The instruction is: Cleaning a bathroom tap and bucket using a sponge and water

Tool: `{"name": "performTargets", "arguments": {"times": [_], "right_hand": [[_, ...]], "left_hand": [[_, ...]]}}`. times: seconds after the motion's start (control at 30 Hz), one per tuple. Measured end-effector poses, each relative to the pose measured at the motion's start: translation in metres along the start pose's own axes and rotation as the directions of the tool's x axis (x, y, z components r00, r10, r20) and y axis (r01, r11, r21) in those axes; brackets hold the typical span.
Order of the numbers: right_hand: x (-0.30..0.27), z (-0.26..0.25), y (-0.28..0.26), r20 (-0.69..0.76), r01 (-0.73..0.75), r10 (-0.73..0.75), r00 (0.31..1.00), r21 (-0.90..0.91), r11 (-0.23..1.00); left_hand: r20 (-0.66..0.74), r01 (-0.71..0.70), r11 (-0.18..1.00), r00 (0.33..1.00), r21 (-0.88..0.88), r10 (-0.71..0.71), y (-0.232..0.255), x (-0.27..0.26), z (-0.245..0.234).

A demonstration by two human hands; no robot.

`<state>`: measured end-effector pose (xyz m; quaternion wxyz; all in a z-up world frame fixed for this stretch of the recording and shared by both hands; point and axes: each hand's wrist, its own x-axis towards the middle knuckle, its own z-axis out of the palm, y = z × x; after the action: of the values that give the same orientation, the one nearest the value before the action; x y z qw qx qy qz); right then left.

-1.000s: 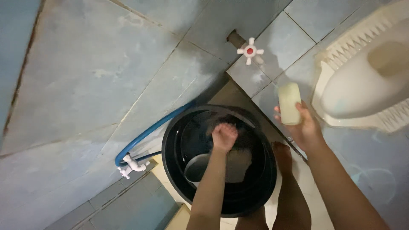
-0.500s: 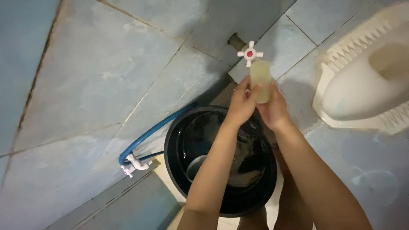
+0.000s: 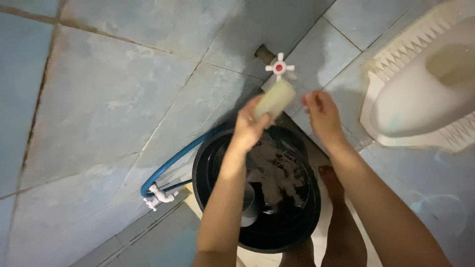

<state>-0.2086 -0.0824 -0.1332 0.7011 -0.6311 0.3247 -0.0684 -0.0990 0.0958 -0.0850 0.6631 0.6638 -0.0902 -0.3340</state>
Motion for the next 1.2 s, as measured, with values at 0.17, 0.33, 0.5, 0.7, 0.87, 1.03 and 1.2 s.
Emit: {"name": "performTargets", "arguments": {"times": [0.17,0.33,0.5,0.7,0.87,1.03,1.2], "right_hand": [[0.022,0.000,-0.027,0.002,0.187,-0.187,0.982,-0.027,0.982],[0.037,0.014,-0.052,0.130,0.095,-0.079,0.988,-0.119,0.988],[0.036,0.017,-0.053,0.127,0.148,-0.131,0.983,-0.140,0.979],[0.037,0.003,-0.007,0.070,0.106,-0.106,0.992,0.001,0.994],[0.042,-0.006,0.032,-0.025,0.126,-0.124,0.992,0.085,0.988],[0.018,-0.009,0.003,-0.012,0.084,-0.083,0.996,0.121,0.989],[0.010,-0.028,0.009,-0.055,0.100,-0.092,0.994,0.175,0.980]], "left_hand": [[0.148,-0.474,0.636,0.856,0.608,0.496,0.085,0.010,0.016],[0.389,-0.454,0.030,0.794,0.891,0.466,0.054,0.038,0.012],[0.578,-0.368,-0.448,0.573,0.815,0.582,0.037,0.055,0.007],[0.800,-0.530,-0.599,0.399,0.600,0.448,0.061,0.068,0.002],[0.922,-0.671,-0.633,0.250,0.386,0.297,0.084,0.080,0.006],[0.937,-0.718,-0.602,0.281,0.349,0.209,0.116,0.081,0.006],[0.904,-0.689,-0.586,0.336,0.426,0.262,0.108,0.081,0.013]]}}
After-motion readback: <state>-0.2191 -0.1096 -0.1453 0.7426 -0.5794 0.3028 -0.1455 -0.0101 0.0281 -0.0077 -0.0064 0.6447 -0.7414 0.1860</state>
